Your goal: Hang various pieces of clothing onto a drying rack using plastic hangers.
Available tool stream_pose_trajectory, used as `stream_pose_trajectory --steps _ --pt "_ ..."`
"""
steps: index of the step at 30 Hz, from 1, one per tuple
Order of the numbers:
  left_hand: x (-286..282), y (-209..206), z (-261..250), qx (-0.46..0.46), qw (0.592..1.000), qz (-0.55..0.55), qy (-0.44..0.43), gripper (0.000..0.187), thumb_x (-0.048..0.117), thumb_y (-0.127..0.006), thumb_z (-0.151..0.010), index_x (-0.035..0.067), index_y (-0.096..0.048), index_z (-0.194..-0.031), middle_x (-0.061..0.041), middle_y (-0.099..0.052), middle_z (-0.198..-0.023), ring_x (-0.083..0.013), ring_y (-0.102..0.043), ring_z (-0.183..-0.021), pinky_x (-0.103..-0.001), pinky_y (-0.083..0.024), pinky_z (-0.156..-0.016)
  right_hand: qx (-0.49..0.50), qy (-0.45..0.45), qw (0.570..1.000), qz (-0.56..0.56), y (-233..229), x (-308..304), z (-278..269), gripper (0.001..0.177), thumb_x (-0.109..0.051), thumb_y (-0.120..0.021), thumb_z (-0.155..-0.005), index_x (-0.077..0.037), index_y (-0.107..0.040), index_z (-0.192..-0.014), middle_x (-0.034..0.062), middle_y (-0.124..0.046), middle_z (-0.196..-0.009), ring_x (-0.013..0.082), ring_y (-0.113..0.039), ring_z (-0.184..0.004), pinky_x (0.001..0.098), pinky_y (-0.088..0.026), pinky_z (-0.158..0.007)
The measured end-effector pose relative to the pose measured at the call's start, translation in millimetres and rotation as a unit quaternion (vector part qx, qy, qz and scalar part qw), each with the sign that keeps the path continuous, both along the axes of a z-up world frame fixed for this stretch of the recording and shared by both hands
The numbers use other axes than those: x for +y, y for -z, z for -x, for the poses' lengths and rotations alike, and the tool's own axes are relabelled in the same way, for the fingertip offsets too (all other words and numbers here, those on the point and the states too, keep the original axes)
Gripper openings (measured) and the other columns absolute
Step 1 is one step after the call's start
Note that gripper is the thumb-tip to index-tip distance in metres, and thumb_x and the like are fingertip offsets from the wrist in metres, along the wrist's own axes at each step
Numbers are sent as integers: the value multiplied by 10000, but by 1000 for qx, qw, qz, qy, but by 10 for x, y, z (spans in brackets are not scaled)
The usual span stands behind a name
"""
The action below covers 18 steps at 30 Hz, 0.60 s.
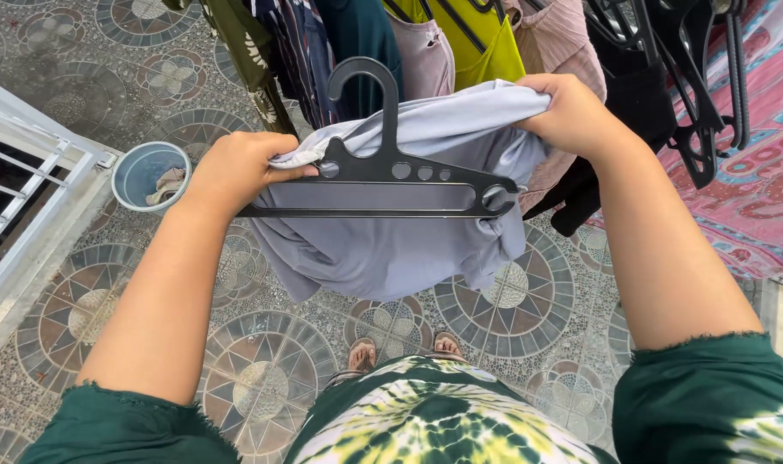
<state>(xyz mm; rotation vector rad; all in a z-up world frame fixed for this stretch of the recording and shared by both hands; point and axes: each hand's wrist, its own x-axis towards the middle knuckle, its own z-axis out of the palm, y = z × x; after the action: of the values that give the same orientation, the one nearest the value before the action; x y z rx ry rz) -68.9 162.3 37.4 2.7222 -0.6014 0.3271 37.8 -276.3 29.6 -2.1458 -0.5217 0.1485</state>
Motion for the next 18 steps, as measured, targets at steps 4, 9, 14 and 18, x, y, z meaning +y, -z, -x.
stream_pose_trajectory --steps 4,9,14,18 --pt "-28 149 -70 -85 996 -15 11 231 329 -797 -876 165 -697 -1004 -42 -698 -922 -325 -673 -846 -448 -518 -677 -61 8 997 55 -123 -121 7 240 -37 -740 -889 -34 -751 -1129 68 -746 -965 110 -655 -878 282 -523 -785" --pt "-185 122 -48 -202 973 -78 -79 326 164 -837 -759 180 -638 -1016 15 -636 -916 -220 -683 -856 -377 -529 -653 -316 80 943 65 -398 -4 254 256 -28 -762 -921 -6 -754 -1175 169 -741 -1073 269 -737 -1007 349 -563 -871" --pt "-316 80 -8 -245 964 -50 -91 340 163 -840 -729 170 -617 -986 13 -615 -891 -218 -669 -841 -381 -516 -617 -181 -3 981 74 -562 409 497 699 -228 -876 -793 -51 -564 -1393 128 -638 -1226 267 -635 -1141 414 -535 -917" --pt "-317 232 -13 -277 953 -70 -103 290 102 -817 -802 192 -612 -987 27 -592 -888 -184 -661 -844 -347 -521 -637 -458 -52 887 28 -575 757 666 857 -339 -899 -851 -2 -435 -1488 208 -494 -1431 351 -420 -1336 533 -460 -1049"
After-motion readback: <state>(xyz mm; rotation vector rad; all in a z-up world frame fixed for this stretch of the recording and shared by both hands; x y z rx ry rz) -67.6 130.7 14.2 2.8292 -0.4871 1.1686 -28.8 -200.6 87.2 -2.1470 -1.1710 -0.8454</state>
